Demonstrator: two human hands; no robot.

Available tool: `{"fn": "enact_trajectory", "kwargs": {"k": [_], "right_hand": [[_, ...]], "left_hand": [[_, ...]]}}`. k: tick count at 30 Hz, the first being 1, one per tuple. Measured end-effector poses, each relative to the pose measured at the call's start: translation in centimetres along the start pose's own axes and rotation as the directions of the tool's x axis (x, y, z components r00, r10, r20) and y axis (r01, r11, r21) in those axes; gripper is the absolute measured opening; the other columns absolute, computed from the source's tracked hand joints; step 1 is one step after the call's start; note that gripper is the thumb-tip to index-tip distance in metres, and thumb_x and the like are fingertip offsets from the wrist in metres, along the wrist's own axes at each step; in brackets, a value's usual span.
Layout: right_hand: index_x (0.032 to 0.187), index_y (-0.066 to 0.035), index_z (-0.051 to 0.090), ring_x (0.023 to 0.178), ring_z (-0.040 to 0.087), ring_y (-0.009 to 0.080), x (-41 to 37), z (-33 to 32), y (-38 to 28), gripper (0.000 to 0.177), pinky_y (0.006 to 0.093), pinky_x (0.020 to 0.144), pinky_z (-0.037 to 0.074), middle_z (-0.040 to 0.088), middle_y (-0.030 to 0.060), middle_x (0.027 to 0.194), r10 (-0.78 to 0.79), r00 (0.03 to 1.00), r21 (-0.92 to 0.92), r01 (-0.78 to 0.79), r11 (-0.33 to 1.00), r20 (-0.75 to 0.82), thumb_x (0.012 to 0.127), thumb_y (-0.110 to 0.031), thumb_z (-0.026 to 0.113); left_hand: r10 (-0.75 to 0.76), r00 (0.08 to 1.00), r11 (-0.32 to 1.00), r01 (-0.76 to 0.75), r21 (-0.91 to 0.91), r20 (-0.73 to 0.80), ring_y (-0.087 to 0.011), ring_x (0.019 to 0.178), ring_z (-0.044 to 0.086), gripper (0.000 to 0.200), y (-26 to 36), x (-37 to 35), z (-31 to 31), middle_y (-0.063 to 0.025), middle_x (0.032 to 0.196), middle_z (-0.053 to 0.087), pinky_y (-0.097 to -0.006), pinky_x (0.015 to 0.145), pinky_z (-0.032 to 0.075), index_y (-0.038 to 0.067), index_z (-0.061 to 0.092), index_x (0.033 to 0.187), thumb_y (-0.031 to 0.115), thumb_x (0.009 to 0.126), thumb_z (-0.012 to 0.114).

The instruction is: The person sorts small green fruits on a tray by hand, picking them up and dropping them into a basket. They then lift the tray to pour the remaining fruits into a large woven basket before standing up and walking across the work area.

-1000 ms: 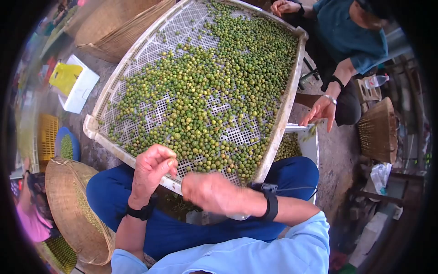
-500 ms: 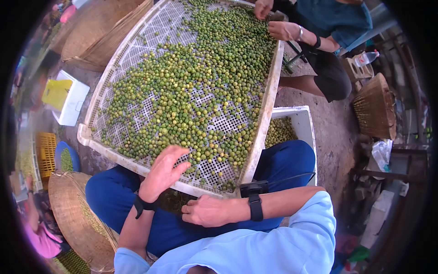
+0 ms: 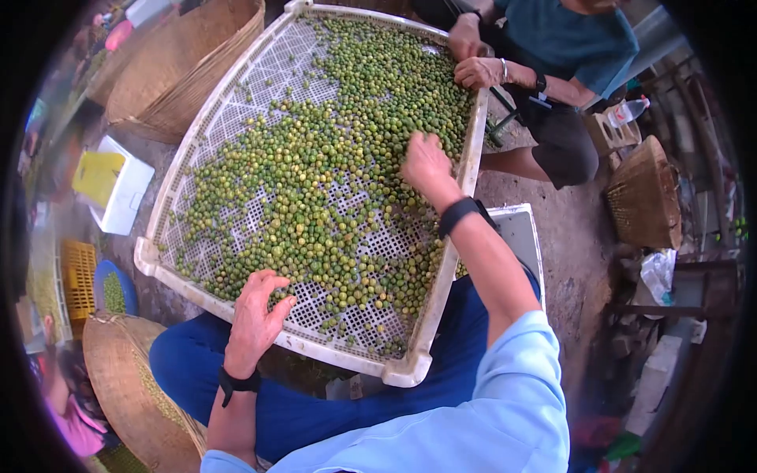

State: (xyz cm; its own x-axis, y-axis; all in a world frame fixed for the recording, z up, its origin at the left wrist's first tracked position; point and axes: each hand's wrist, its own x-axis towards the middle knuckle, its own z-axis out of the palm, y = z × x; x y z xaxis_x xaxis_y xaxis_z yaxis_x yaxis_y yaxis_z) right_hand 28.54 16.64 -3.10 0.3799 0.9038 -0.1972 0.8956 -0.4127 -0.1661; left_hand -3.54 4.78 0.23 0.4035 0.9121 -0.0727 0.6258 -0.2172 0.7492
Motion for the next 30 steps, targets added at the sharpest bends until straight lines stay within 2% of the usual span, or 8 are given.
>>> {"fn": "enact_trajectory", "kwargs": {"k": [6,10,13,17,22,26,28,30], "right_hand": [[0.130,-0.009,0.039,0.099,0.053,0.0343,0.7,2.9,-3.8,0.060,0.0394,0.084,0.045,0.046,0.0220,0.114,-0.717,0.670,0.462,0.707,0.536,-0.193,0.072,-0.003,0.055],[0.113,-0.006,0.052,0.098,0.055,0.0290,-1.7,-2.6,-1.6,0.034,0.0356,0.079,0.046,0.052,0.0171,0.106,-0.450,0.888,0.198,0.459,0.866,-0.091,0.080,-0.006,0.050],[0.092,-0.001,0.059,0.071,0.060,0.0292,-3.9,-3.6,2.5,0.019,0.0377,0.065,0.047,0.061,0.0154,0.077,-0.545,0.838,0.210,0.538,0.816,-0.029,0.079,-0.011,0.051],[0.085,-0.001,0.057,0.072,0.059,0.0318,-8.6,-4.2,4.2,0.014,0.0386,0.064,0.046,0.060,0.0151,0.076,-0.518,0.832,0.085,0.512,0.855,0.201,0.075,-0.010,0.053],[0.070,-0.004,0.056,0.073,0.056,0.0285,-15.4,-2.9,4.3,0.010,0.0403,0.064,0.045,0.055,0.0121,0.073,-0.719,0.573,0.067,0.762,0.644,0.393,0.071,-0.014,0.057],[0.072,-0.006,0.057,0.077,0.057,0.0274,-16.0,-1.3,3.4,0.007,0.0402,0.073,0.043,0.056,0.0091,0.076,-0.736,0.548,0.088,0.776,0.625,0.398,0.074,-0.013,0.056],[0.086,-0.005,0.058,0.079,0.057,0.0298,-15.6,-0.6,2.6,0.014,0.0413,0.075,0.044,0.056,0.0109,0.081,-0.774,0.627,0.051,0.779,0.625,-0.086,0.073,-0.006,0.056],[0.100,-0.005,0.056,0.085,0.056,0.0315,-15.2,-1.2,1.4,0.030,0.0404,0.075,0.045,0.055,0.0121,0.087,-0.796,0.600,0.046,0.800,0.599,-0.080,0.070,-0.001,0.056]], "left_hand": [[0.012,0.998,1.000,-0.013,0.028,0.068,-0.0370,0.097,0.050,0.028,-0.5,0.3,0.4,-0.0209,0.103,0.052,-0.0421,0.083,0.040,0.000,0.057,0.097,0.012,0.074,0.066],[-0.002,0.999,1.000,0.002,0.000,0.051,-0.0368,0.097,0.049,0.028,0.7,-0.1,-0.1,-0.0212,0.104,0.051,-0.0416,0.084,0.040,0.000,0.056,0.098,0.011,0.074,0.066],[0.062,0.996,0.995,-0.066,0.071,0.061,-0.0333,0.095,0.052,0.024,0.9,-0.5,-0.1,-0.0173,0.107,0.053,-0.0365,0.072,0.045,0.001,0.056,0.099,0.007,0.076,0.062],[0.088,0.994,0.994,-0.091,0.055,0.058,-0.0328,0.088,0.054,0.023,0.8,-0.8,0.1,-0.0167,0.096,0.056,-0.0387,0.069,0.045,-0.001,0.056,0.097,0.007,0.076,0.062],[0.070,0.975,0.996,-0.081,0.045,0.212,-0.0354,0.078,0.057,0.018,0.5,-0.7,0.9,-0.0169,0.084,0.058,-0.0394,0.069,0.045,-0.001,0.060,0.091,0.008,0.076,0.062],[0.108,0.920,0.992,-0.125,0.020,0.376,-0.0354,0.084,0.057,0.020,0.4,-1.2,2.0,-0.0173,0.089,0.058,-0.0396,0.073,0.046,-0.002,0.059,0.092,0.008,0.076,0.062],[0.320,0.933,0.927,-0.344,0.150,0.162,-0.0358,0.087,0.056,0.024,0.3,-1.0,2.2,-0.0178,0.092,0.058,-0.0400,0.074,0.046,-0.001,0.057,0.096,0.009,0.075,0.063],[0.317,0.939,0.929,-0.336,0.156,0.132,-0.0356,0.086,0.056,0.027,-0.2,-0.9,1.5,-0.0180,0.093,0.057,-0.0409,0.073,0.045,0.000,0.056,0.099,0.011,0.076,0.063]]}}
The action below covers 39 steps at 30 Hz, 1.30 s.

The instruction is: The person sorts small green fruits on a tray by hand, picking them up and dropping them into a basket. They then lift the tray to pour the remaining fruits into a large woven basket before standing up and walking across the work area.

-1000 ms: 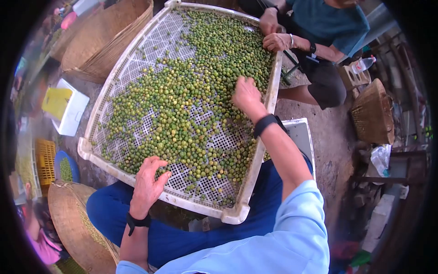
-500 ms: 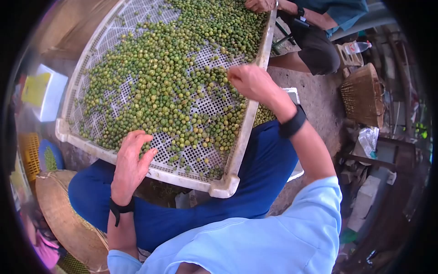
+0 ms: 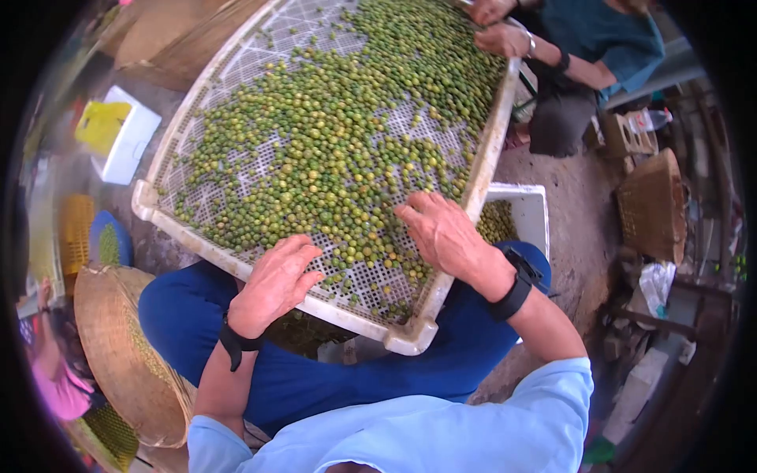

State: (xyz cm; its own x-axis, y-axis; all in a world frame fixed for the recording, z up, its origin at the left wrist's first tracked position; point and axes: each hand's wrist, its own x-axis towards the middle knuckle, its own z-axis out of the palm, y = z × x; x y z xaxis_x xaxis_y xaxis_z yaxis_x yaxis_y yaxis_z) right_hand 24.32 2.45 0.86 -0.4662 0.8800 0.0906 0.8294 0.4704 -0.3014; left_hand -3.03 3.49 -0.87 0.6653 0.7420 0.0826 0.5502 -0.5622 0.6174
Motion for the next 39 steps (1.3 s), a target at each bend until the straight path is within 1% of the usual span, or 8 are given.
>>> {"fn": "enact_trajectory", "kwargs": {"k": [2,8,14,21,26,32,38,39], "right_hand": [[0.103,-0.003,0.055,0.089,0.055,0.0319,1.0,0.0,-1.3,0.036,0.0388,0.074,0.046,0.055,0.0132,0.092,0.063,0.953,0.087,-0.093,0.992,0.297,0.067,0.000,0.056],[0.114,-0.007,0.052,0.117,0.043,0.0283,2.1,5.0,-7.5,0.044,0.0485,0.089,0.039,0.047,0.0153,0.122,-0.471,0.844,0.181,0.437,0.881,0.255,0.071,-0.014,0.057],[0.127,-0.013,0.044,0.124,0.037,0.0251,8.1,7.9,-4.2,0.046,0.0540,0.094,0.032,0.042,0.0095,0.131,-0.584,0.786,0.016,0.594,0.805,0.202,0.081,-0.019,0.052],[0.128,-0.021,0.042,0.122,0.038,0.0251,16.0,7.3,4.7,0.041,0.0586,0.096,0.029,0.043,0.0054,0.130,-0.028,0.997,-0.348,0.050,0.936,0.068,0.089,-0.032,0.046],[0.124,-0.018,0.045,0.119,0.040,0.0291,14.4,4.8,11.9,0.038,0.0534,0.093,0.037,0.045,0.0110,0.125,0.416,0.907,-0.252,-0.420,0.872,-0.073,0.086,-0.023,0.048],[0.114,-0.012,0.050,0.093,0.054,0.0357,11.1,3.0,8.8,0.040,0.0445,0.080,0.046,0.050,0.0192,0.099,0.485,0.846,-0.057,-0.486,0.872,0.221,0.075,-0.008,0.056],[0.114,-0.007,0.048,0.096,0.052,0.0357,9.6,2.1,1.7,0.040,0.0411,0.082,0.045,0.050,0.0185,0.106,0.172,0.981,0.563,-0.189,0.804,0.085,0.076,-0.004,0.058],[0.114,-0.007,0.048,0.099,0.051,0.0354,9.3,1.4,1.2,0.039,0.0412,0.083,0.044,0.050,0.0179,0.108,0.136,0.990,0.425,-0.113,0.898,-0.024,0.076,-0.006,0.059]], "left_hand": [[-0.200,0.963,0.970,0.220,-0.100,0.179,-0.0346,0.084,0.056,0.026,0.1,0.0,-1.5,-0.0174,0.091,0.058,-0.0410,0.071,0.045,-0.001,0.057,0.097,0.012,0.076,0.063],[-0.299,0.951,0.943,0.280,-0.179,-0.084,-0.0325,0.076,0.057,0.021,-0.7,-0.3,-3.3,-0.0158,0.085,0.059,-0.0372,0.067,0.045,-0.002,0.057,0.094,0.009,0.077,0.062],[-0.320,0.939,0.933,0.290,-0.212,-0.125,-0.0324,0.077,0.057,0.018,-0.9,-0.5,-3.7,-0.0150,0.083,0.059,-0.0374,0.067,0.045,-0.001,0.057,0.091,0.008,0.076,0.062],[-0.281,0.959,0.954,0.283,-0.097,0.039,-0.0340,0.078,0.055,0.022,-0.6,-1.1,-3.3,-0.0156,0.083,0.056,-0.0408,0.067,0.045,0.001,0.057,0.094,0.011,0.075,0.064],[-0.268,0.961,0.961,0.272,-0.054,0.067,-0.0341,0.078,0.054,0.023,-0.7,-1.4,-3.4,-0.0156,0.080,0.054,-0.0419,0.068,0.044,0.002,0.056,0.094,0.011,0.074,0.063],[-0.269,0.960,0.963,0.270,-0.013,0.076,-0.0336,0.078,0.054,0.022,-0.5,-1.5,-3.2,-0.0145,0.079,0.053,-0.0419,0.068,0.043,0.003,0.056,0.093,0.011,0.074,0.064],[-0.268,0.961,0.962,0.270,-0.029,0.066,-0.0319,0.078,0.055,0.016,-0.1,-0.6,-3.3,-0.0138,0.077,0.052,-0.0416,0.068,0.044,0.004,0.052,0.083,0.013,0.075,0.062],[-0.322,0.945,0.943,0.326,-0.065,0.062,-0.0322,0.081,0.055,0.018,-0.2,-0.6,-3.4,-0.0145,0.081,0.055,-0.0415,0.071,0.044,0.003,0.054,0.088,0.012,0.074,0.063]]}}
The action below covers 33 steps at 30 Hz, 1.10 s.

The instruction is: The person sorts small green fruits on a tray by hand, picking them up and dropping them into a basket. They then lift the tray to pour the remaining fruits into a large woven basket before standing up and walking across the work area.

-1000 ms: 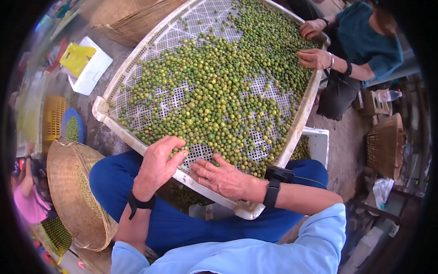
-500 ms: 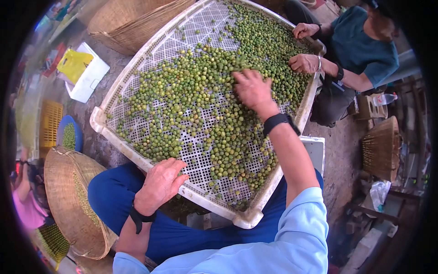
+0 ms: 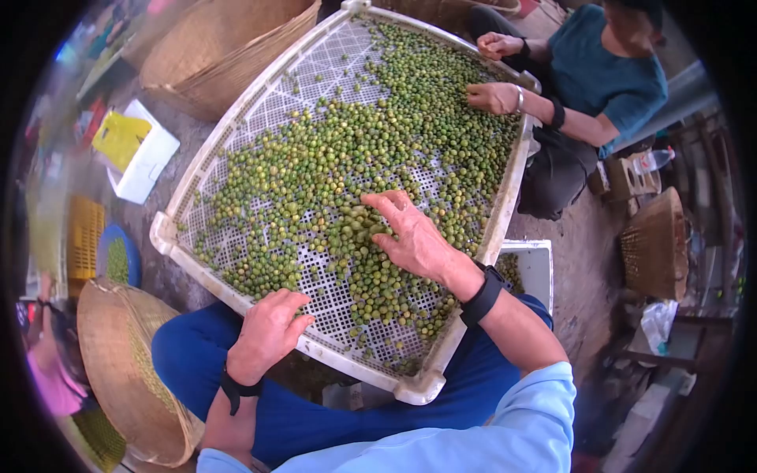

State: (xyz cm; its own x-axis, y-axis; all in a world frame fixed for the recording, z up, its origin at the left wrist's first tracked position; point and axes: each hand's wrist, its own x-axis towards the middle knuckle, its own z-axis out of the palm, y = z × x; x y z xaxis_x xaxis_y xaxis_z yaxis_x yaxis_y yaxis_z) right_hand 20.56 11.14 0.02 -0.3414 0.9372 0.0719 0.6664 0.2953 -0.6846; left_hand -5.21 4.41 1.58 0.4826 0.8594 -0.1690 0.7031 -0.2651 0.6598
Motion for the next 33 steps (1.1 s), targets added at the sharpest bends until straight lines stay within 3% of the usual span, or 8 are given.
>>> {"fn": "enact_trajectory", "kwargs": {"k": [3,9,12,19,21,25,27,33], "right_hand": [[0.111,-0.007,0.050,0.099,0.051,0.0345,-1.5,-1.9,0.6,0.037,0.0410,0.083,0.044,0.051,0.0168,0.108,-0.045,0.997,-0.349,0.022,0.937,-0.059,0.076,-0.009,0.061],[0.114,-0.005,0.049,0.097,0.052,0.0386,-7.0,-6.2,8.4,0.044,0.0428,0.084,0.043,0.053,0.0218,0.103,0.331,0.822,-0.265,-0.485,0.834,-0.463,0.073,-0.015,0.063],[0.121,-0.006,0.043,0.098,0.051,0.0392,-7.5,-8.6,9.8,0.053,0.0424,0.085,0.042,0.050,0.0255,0.107,0.539,0.722,-0.152,-0.648,0.746,-0.433,0.073,-0.019,0.062],[0.118,0.007,0.037,0.100,0.052,0.0417,-7.3,-8.7,11.4,0.063,0.0416,0.086,0.043,0.052,0.0278,0.107,0.682,0.526,0.157,-0.722,0.674,-0.508,0.069,-0.023,0.064],[0.114,0.007,0.039,0.100,0.054,0.0383,-6.7,-9.1,11.2,0.059,0.0403,0.083,0.045,0.055,0.0271,0.105,0.725,0.518,0.192,-0.738,0.647,-0.454,0.070,-0.023,0.064],[0.106,0.004,0.047,0.074,0.055,0.0196,-6.5,-9.0,11.3,0.042,0.0329,0.060,0.045,0.055,0.0124,0.086,0.872,0.472,0.520,-0.717,0.464,-0.127,0.074,-0.021,0.061],[0.106,0.001,0.048,0.067,0.050,0.0153,-6.9,-8.7,12.8,0.036,0.0307,0.055,0.042,0.052,0.0068,0.082,0.843,0.515,0.532,-0.675,0.512,-0.158,0.075,-0.014,0.058],[0.121,-0.004,0.044,0.094,0.050,0.0137,-7.0,-8.0,13.8,0.048,0.0275,0.079,0.040,0.054,0.0044,0.103,0.821,0.506,0.503,-0.654,0.565,-0.264,0.073,0.000,0.046]], "left_hand": [[-0.041,0.984,0.990,0.016,-0.142,-0.171,-0.0340,0.086,0.055,0.024,-1.1,0.3,-0.6,-0.0164,0.087,0.056,-0.0413,0.076,0.044,0.003,0.055,0.094,0.011,0.074,0.064],[-0.132,0.760,0.991,0.120,-0.062,-0.637,-0.0296,0.103,0.049,0.027,-5.0,0.1,-1.6,-0.0154,0.107,0.050,-0.0391,0.087,0.040,0.002,0.056,0.101,0.009,0.076,0.063],[-0.448,0.762,0.745,0.030,-0.666,-0.468,-0.0193,0.101,0.051,0.024,-4.3,-0.7,-3.5,-0.0147,0.111,0.051,-0.0353,0.090,0.040,0.002,0.057,0.100,0.005,0.077,0.063],[-0.137,0.724,0.933,-0.134,-0.333,-0.676,-0.0185,0.107,0.049,0.020,1.3,-4.7,-9.4,-0.0123,0.116,0.049,-0.0316,0.092,0.038,0.003,0.060,0.095,0.000,0.076,0.059],[-0.259,0.717,0.901,-0.062,-0.430,-0.647,-0.0224,0.111,0.047,0.024,0.7,-4.4,-10.2,-0.0132,0.119,0.047,-0.0345,0.094,0.036,0.004,0.060,0.098,0.001,0.074,0.059],[-0.161,0.610,0.933,0.351,0.082,-0.776,-0.0301,0.114,0.042,0.033,-9.4,-2.3,-9.9,-0.0171,0.117,0.046,-0.0363,0.097,0.033,0.005,0.057,0.105,0.003,0.073,0.063],[-0.427,0.719,0.904,0.360,-0.232,-0.548,-0.0307,0.117,0.040,0.039,-11.2,-2.4,-11.0,-0.0183,0.122,0.044,-0.0371,0.099,0.031,0.003,0.054,0.111,0.004,0.073,0.063],[-0.349,0.798,0.885,0.453,0.107,-0.491,-0.0298,0.118,0.040,0.053,-13.6,0.2,-11.9,-0.0170,0.124,0.043,-0.0361,0.098,0.031,-0.001,0.044,0.122,0.006,0.072,0.062]]}}
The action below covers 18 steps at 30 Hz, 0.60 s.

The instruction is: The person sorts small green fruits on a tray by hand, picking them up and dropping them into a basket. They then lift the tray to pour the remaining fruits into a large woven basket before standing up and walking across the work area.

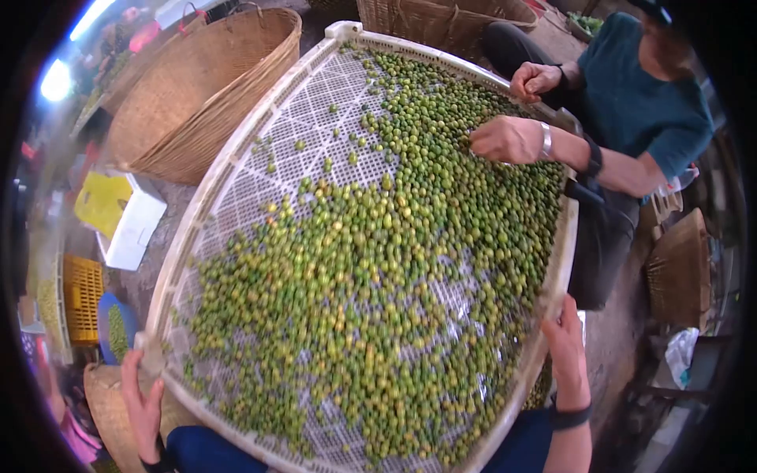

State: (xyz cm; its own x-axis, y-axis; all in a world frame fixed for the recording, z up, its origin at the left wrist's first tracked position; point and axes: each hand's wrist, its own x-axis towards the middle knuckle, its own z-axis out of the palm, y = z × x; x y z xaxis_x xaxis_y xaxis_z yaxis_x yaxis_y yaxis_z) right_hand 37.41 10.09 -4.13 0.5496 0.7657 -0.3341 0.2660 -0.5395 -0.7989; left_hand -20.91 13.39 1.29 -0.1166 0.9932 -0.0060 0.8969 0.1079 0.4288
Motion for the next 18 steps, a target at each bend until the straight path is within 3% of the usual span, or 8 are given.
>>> {"fn": "enact_trajectory", "kwargs": {"k": [2,4,6,9,10,12,16,18], "right_hand": [[0.124,-0.004,0.041,0.098,0.048,0.0146,-0.8,0.4,-1.2,0.051,0.0280,0.085,0.037,0.052,0.0055,0.107,0.058,0.998,0.051,-0.058,0.997,-0.004,0.074,0.000,0.046],[0.127,-0.004,0.039,0.103,0.047,0.0155,-0.7,0.6,-2.1,0.053,0.0284,0.092,0.034,0.051,0.0065,0.111,0.107,0.994,0.109,-0.107,0.988,0.000,0.074,0.000,0.047],[0.129,-0.003,0.036,0.106,0.044,0.0152,-0.9,0.7,-2.6,0.053,0.0276,0.094,0.033,0.049,0.0067,0.114,0.107,0.994,0.072,-0.107,0.992,0.005,0.076,-0.002,0.048],[0.137,-0.001,0.023,0.117,0.039,0.0171,-1.1,0.5,-1.9,0.060,0.0277,0.100,0.028,0.041,0.0108,0.129,0.145,0.989,0.167,-0.147,0.975,0.024,0.082,-0.001,0.047],[0.139,0.001,0.018,0.120,0.038,0.0180,-1.4,0.6,-1.0,0.064,0.0281,0.101,0.027,0.038,0.0125,0.132,0.142,0.990,0.229,-0.135,0.964,-0.014,0.083,0.000,0.047],[0.141,0.001,0.008,0.127,0.029,0.0181,-1.7,0.5,0.8,0.068,0.0265,0.104,0.023,0.026,0.0134,0.141,0.157,0.987,0.084,-0.154,0.984,-0.031,0.086,-0.004,0.049],[0.139,0.000,0.014,0.119,0.036,0.0177,-3.3,1.2,1.6,0.063,0.0267,0.100,0.028,0.035,0.0116,0.133,0.210,0.977,0.052,-0.209,0.977,-0.022,0.086,-0.004,0.048],[0.134,-0.001,0.026,0.105,0.042,0.0159,-4.2,2.0,-0.3,0.054,0.0273,0.092,0.035,0.045,0.0080,0.119,0.248,0.969,0.127,-0.245,0.961,-0.013,0.086,-0.005,0.050]], "left_hand": [[-0.031,0.995,0.998,0.036,-0.050,0.090,-0.0299,0.114,0.042,0.054,0.5,1.4,0.8,-0.0168,0.121,0.045,-0.0361,0.095,0.033,-0.001,0.044,0.122,0.005,0.072,0.061],[-0.035,0.986,0.981,0.002,0.195,0.165,-0.0291,0.127,0.033,0.060,2.2,2.5,1.2,-0.0163,0.131,0.041,-0.0351,0.105,0.021,-0.003,0.038,0.128,0.005,0.072,0.059],[-0.034,0.992,0.983,0.011,0.185,0.123,-0.0285,0.120,0.039,0.058,2.1,4.0,1.7,-0.0157,0.126,0.044,-0.0340,0.101,0.027,-0.002,0.039,0.126,0.005,0.072,0.060],[-0.088,0.996,0.990,0.089,0.104,-0.017,-0.0288,0.092,0.046,0.048,0.5,5.9,1.5,-0.0161,0.103,0.047,-0.0369,0.084,0.038,-0.002,0.047,0.117,0.003,0.071,0.061],[-0.083,0.997,0.990,0.082,0.116,0.007,-0.0288,0.092,0.046,0.048,-0.7,6.1,1.2,-0.0161,0.103,0.047,-0.0369,0.084,0.038,-0.002,0.047,0.117,0.003,0.071,0.061],[-0.037,0.989,0.987,0.014,0.161,0.143,-0.0291,0.094,0.046,0.042,-2.7,6.5,0.5,-0.0153,0.099,0.047,-0.0354,0.083,0.038,-0.002,0.050,0.111,0.003,0.071,0.061],[-0.158,0.956,0.982,0.127,0.139,0.246,-0.0293,0.089,0.049,0.032,-0.6,7.9,0.0,-0.0130,0.090,0.048,-0.0345,0.080,0.039,-0.001,0.053,0.099,0.003,0.069,0.063],[-0.090,0.968,0.988,0.057,0.146,0.234,-0.0238,0.085,0.052,0.027,-0.9,8.8,-0.2,-0.0101,0.088,0.051,-0.0328,0.076,0.041,-0.001,0.052,0.095,0.003,0.071,0.062]]}}
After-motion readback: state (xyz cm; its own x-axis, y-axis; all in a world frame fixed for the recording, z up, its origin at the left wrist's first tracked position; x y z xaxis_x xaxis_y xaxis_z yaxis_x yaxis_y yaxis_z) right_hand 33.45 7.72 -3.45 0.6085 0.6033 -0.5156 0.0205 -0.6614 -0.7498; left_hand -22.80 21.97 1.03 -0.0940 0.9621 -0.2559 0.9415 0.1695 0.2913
